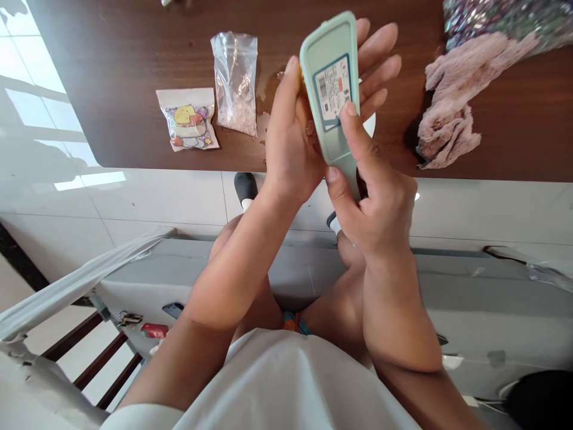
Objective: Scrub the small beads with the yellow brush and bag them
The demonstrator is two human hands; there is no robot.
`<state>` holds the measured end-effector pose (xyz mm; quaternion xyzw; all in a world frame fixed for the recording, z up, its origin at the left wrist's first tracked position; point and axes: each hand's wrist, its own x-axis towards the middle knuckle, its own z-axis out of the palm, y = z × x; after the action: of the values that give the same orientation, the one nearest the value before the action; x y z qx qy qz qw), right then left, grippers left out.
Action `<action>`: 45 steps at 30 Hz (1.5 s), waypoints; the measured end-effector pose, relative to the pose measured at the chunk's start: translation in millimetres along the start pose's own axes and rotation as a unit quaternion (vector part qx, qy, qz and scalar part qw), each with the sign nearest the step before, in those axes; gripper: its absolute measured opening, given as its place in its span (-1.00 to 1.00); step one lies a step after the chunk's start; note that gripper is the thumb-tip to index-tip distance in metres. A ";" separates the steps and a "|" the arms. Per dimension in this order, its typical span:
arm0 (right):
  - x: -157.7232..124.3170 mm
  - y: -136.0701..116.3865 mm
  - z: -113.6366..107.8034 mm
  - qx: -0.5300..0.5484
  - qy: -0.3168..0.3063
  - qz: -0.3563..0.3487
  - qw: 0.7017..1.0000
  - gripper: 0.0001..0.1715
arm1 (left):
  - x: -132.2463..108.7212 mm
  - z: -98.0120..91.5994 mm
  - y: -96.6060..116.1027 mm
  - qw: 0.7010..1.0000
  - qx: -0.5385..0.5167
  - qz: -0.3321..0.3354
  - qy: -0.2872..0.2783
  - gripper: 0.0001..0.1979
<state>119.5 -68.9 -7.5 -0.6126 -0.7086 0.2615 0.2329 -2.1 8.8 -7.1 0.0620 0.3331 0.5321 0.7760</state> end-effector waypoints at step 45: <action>7.6 -5.3 6.4 0.018 -0.025 -0.013 0.999 -0.34 | 1.4 -7.3 -1.3 0.999 -0.012 0.014 0.028 -0.41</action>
<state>110.4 -62.5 -8.8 -0.5923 -0.7171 0.2868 0.2297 -5.1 7.5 -14.0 0.0427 0.3471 0.5481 0.7598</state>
